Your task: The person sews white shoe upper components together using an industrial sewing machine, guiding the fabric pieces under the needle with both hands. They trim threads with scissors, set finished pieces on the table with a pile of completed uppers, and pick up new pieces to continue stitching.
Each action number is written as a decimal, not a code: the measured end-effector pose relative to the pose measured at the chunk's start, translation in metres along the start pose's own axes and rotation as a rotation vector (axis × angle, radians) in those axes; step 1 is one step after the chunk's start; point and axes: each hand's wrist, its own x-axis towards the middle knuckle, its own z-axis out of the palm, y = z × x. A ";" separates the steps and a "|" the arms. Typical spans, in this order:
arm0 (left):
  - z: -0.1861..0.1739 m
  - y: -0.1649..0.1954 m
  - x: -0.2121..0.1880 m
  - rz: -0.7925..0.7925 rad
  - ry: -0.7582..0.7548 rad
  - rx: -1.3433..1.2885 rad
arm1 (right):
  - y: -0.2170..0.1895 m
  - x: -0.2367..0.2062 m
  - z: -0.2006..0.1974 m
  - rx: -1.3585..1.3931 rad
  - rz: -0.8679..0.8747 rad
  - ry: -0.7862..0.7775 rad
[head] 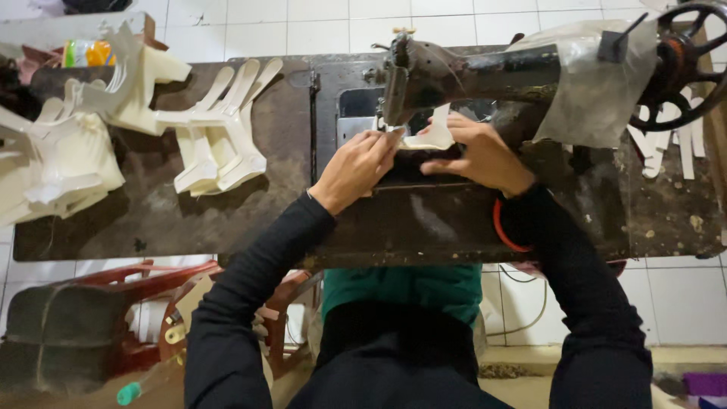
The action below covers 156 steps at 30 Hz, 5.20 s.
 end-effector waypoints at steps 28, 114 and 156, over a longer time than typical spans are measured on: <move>0.030 0.035 0.013 -0.242 0.205 -0.205 | 0.028 -0.012 0.042 -0.065 0.017 0.200; -0.011 0.054 -0.015 -0.230 0.016 -0.098 | -0.005 -0.022 0.033 -0.366 -0.228 -0.063; -0.009 0.004 -0.003 -0.285 0.059 -0.247 | -0.002 -0.011 0.043 -0.118 -0.125 -0.011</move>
